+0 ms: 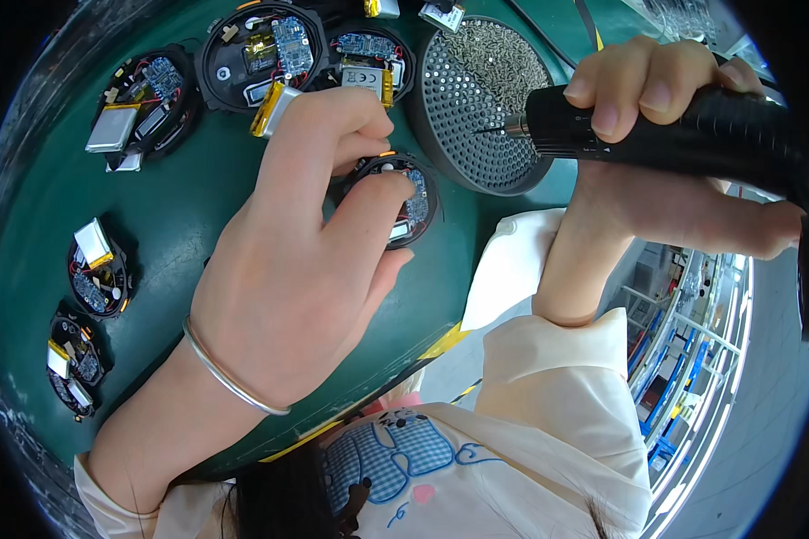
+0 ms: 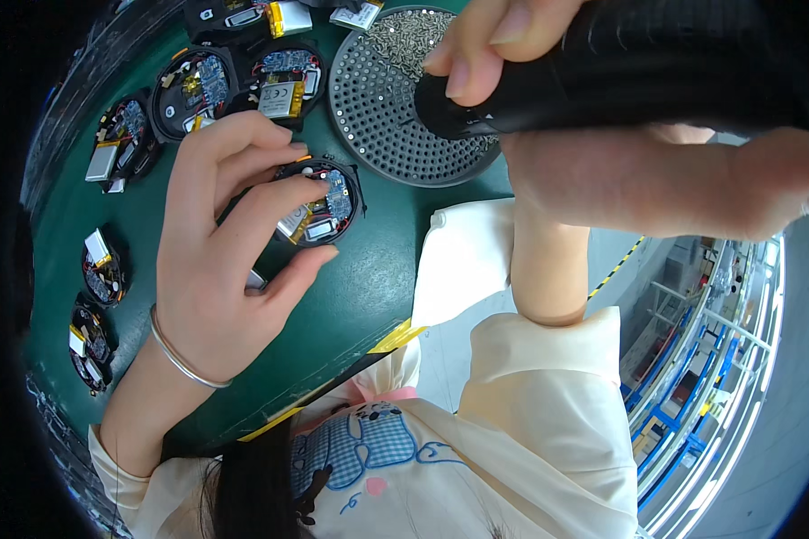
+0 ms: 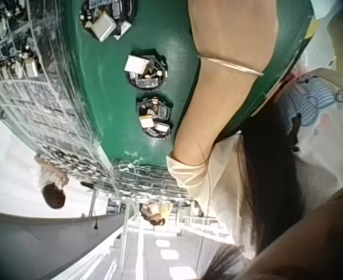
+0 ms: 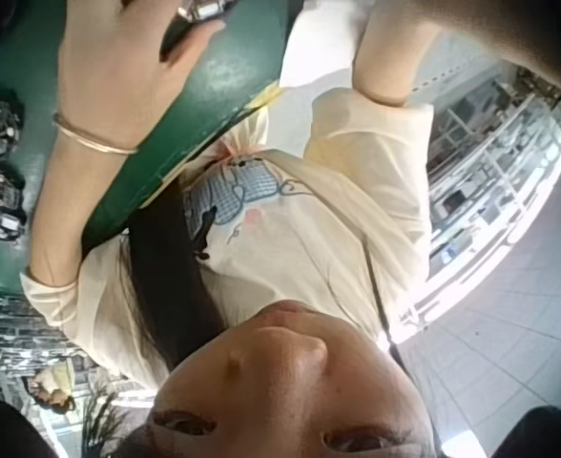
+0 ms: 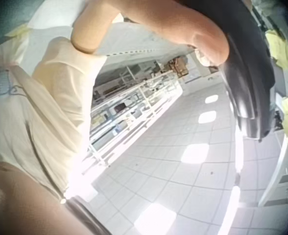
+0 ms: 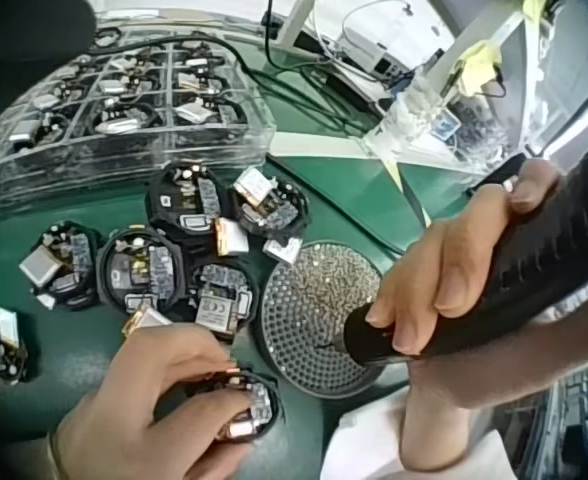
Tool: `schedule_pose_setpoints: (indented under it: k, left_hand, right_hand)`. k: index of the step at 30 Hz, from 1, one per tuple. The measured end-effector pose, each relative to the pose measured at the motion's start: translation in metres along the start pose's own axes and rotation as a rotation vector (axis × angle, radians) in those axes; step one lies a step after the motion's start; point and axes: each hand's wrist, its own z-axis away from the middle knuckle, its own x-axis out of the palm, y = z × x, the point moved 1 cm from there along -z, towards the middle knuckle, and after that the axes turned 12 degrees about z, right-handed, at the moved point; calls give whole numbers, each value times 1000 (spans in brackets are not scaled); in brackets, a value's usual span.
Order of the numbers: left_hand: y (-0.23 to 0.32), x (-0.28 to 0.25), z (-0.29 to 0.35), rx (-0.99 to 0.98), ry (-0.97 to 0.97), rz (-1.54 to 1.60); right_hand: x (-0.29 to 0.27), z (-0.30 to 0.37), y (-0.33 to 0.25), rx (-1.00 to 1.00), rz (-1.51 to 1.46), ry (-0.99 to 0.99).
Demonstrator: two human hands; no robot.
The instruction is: Assembling electronic components using an electric screwdriver at a factory workbench.
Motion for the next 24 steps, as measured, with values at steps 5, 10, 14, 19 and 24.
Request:
schedule_pose_setpoints:
  k: [5,10,14,19,24]
  left_hand:
    - [0,0,0,-6,1,6]
    - [0,-1,0,-6,2,14]
    - [0,-1,0,-11,9,25]
    - [-1,0,0,-3,14,19]
    - [-1,0,1,-6,10,9]
  right_hand:
    - [4,-2,-1,-3,10,11]
    - [4,2,-18,-31,-54,79]
    - [19,0,-21,-26,-137,112]
    - [38,-4,-10,-41,-115,70]
    - [47,-6,-9,-50,-90,40]
